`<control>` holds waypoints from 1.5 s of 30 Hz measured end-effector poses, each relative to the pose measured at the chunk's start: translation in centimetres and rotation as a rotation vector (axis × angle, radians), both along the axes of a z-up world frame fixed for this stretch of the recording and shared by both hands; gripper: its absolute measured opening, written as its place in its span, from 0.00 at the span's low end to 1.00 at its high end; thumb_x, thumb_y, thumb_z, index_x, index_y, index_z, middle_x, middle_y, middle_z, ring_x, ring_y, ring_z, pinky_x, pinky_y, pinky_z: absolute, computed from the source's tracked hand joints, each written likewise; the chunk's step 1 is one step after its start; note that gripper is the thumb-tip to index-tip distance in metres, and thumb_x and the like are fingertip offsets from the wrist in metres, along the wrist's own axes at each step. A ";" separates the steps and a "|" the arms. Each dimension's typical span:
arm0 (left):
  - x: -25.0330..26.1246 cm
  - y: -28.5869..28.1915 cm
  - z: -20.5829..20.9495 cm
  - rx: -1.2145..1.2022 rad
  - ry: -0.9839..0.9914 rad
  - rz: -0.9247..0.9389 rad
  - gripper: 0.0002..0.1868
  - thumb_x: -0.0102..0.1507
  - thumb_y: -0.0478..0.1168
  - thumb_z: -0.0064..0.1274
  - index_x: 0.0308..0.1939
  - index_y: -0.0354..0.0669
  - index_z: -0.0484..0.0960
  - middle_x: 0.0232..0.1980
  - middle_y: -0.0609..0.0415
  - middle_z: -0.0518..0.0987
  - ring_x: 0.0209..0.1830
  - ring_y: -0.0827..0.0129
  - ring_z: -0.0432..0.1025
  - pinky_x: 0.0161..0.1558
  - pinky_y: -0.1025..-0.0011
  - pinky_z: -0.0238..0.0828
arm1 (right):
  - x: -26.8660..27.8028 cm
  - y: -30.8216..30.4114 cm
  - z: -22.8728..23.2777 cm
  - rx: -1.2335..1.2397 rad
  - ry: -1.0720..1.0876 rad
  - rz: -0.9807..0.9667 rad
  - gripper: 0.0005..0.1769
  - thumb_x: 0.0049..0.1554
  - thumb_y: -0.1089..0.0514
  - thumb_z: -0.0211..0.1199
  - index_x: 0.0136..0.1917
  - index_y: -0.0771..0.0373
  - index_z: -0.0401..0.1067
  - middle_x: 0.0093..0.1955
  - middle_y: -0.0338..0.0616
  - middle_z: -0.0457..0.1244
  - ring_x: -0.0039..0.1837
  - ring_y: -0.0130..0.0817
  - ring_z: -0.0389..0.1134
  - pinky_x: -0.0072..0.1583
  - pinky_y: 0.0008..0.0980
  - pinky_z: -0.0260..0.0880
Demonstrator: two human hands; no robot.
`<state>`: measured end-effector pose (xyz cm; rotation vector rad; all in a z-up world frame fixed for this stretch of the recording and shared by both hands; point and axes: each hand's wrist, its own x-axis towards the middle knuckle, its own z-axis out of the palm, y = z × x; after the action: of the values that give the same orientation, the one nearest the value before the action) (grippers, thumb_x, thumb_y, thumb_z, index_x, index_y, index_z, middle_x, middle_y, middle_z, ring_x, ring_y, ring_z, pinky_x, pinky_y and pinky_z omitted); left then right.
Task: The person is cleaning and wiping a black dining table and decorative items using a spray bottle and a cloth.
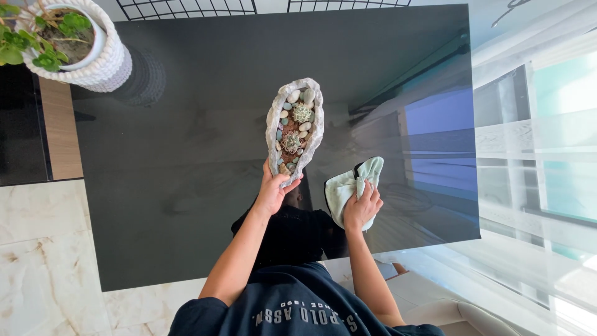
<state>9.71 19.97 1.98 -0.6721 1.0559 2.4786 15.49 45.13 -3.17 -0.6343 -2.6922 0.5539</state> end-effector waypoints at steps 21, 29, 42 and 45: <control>0.9 8.6 -4.8 -0.199 -0.007 -0.367 0.27 0.66 0.43 0.55 0.67 0.34 0.73 0.61 0.43 0.78 0.53 0.62 0.70 0.51 0.64 0.65 | -1.5 -2.0 3.7 -0.364 -0.011 0.220 0.32 0.51 0.53 0.75 0.65 0.63 0.70 0.63 0.56 0.64 0.64 0.55 0.65 0.64 0.47 0.65; -10.6 -2.6 -4.4 -0.935 0.228 0.207 0.30 0.67 0.49 0.59 0.62 0.34 0.63 0.57 0.49 0.67 0.55 0.62 0.68 0.54 0.60 0.71 | -4.0 -2.7 3.4 -1.183 0.075 -0.021 0.18 0.65 0.57 0.61 0.66 0.67 0.71 0.54 0.38 0.67 0.54 0.23 0.64 0.56 0.26 0.67; -3.4 0.0 -5.3 -0.504 -0.078 0.236 0.31 0.69 0.43 0.50 0.72 0.42 0.54 0.66 0.44 0.67 0.61 0.59 0.71 0.55 0.57 0.79 | -12.9 1.0 3.9 -1.263 -0.047 0.167 0.14 0.66 0.57 0.58 0.61 0.69 0.72 0.49 0.37 0.69 0.49 0.22 0.67 0.51 0.26 0.70; -3.5 0.1 -4.2 -0.456 -0.107 0.237 0.35 0.67 0.44 0.50 0.74 0.45 0.50 0.67 0.45 0.64 0.64 0.58 0.68 0.59 0.53 0.74 | -12.7 1.9 2.8 -1.299 -0.033 0.194 0.14 0.66 0.57 0.59 0.61 0.69 0.71 0.50 0.37 0.69 0.48 0.23 0.67 0.51 0.27 0.70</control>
<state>6.26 20.02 -2.25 -1.1069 1.5993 2.3680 2.80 47.04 -0.39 -0.6130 -2.1002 2.3638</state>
